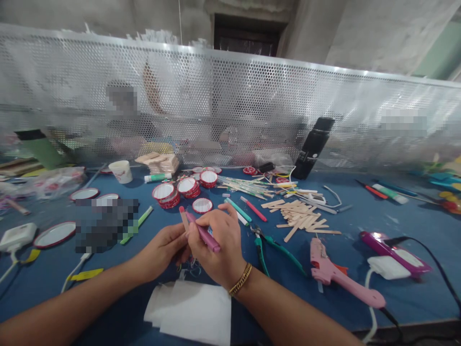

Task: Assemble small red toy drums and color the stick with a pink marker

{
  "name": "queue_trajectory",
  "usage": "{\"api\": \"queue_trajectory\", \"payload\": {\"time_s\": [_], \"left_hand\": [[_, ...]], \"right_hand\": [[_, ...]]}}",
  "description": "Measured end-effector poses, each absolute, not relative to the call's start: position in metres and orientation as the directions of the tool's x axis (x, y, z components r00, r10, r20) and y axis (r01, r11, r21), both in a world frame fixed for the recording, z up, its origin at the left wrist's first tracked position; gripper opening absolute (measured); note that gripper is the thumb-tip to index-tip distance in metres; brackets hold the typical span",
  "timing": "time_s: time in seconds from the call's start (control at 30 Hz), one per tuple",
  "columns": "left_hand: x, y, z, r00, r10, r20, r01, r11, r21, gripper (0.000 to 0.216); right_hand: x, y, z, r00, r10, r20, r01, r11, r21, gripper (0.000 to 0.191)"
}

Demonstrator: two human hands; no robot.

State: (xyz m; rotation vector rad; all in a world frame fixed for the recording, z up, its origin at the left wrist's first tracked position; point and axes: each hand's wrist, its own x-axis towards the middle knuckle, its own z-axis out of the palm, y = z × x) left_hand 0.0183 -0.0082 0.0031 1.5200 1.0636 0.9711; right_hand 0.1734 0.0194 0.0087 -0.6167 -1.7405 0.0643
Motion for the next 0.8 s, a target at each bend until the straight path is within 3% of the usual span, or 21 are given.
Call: {"api": "queue_trajectory", "payload": {"time_s": [0.8], "left_hand": [[0.0193,-0.0085,0.0007,0.287,0.956,0.055,0.131,-0.096,0.987,0.049]], "right_hand": [[0.1719,0.0192,0.0069,-0.161,0.422,0.892,0.363,0.866,-0.344,0.008]]}}
